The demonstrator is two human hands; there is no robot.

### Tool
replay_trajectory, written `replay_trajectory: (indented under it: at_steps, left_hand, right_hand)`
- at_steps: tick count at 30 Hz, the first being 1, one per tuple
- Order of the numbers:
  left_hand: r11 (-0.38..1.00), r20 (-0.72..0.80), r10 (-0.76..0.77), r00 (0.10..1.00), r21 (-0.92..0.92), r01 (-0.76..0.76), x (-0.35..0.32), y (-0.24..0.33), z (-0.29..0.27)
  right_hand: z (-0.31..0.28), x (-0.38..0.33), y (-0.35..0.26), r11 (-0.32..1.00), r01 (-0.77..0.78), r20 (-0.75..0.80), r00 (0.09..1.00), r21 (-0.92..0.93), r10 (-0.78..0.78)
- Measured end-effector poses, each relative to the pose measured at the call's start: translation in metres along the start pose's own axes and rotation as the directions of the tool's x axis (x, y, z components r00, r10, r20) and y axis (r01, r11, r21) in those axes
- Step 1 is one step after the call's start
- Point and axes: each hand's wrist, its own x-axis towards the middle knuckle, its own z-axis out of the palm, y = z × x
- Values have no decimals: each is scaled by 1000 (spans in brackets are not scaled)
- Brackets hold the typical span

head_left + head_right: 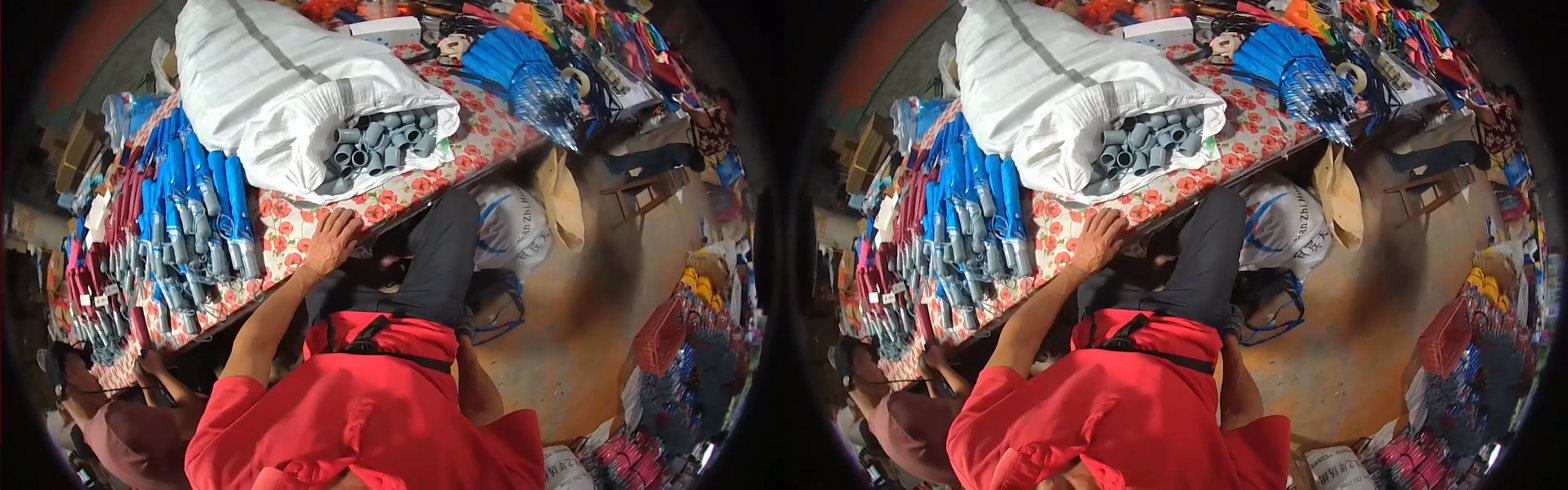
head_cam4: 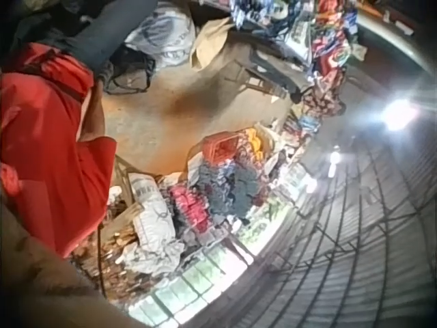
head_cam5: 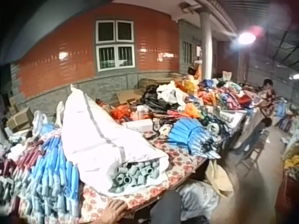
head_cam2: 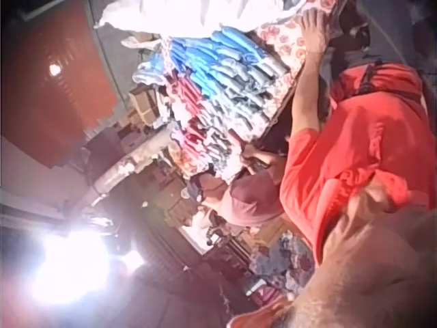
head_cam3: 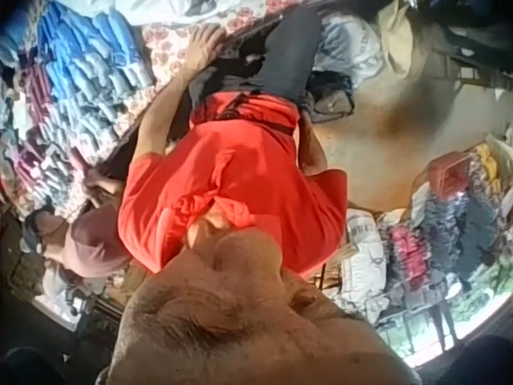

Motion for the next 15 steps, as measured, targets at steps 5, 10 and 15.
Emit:
replay_trajectory:
  at_steps: [5, 10, 15]
  left_hand:
    - [1000, 14, 9, 1000, 9, -9, -4, 2, -4]
    - [1000, 17, 6, 1000, 4, -6, -1, 3, -7]
    - [998, 47, -45, 998, 46, 43, -15, -3, -10]
  right_hand:
    - [23, 11, 30, 978, 72, -281, 951, -198, -127]
    - [29, 34, 58, 957, 39, -87, 996, 287, -15]
    - [49, 51, 59, 971, -61, -238, 971, -230, 4]
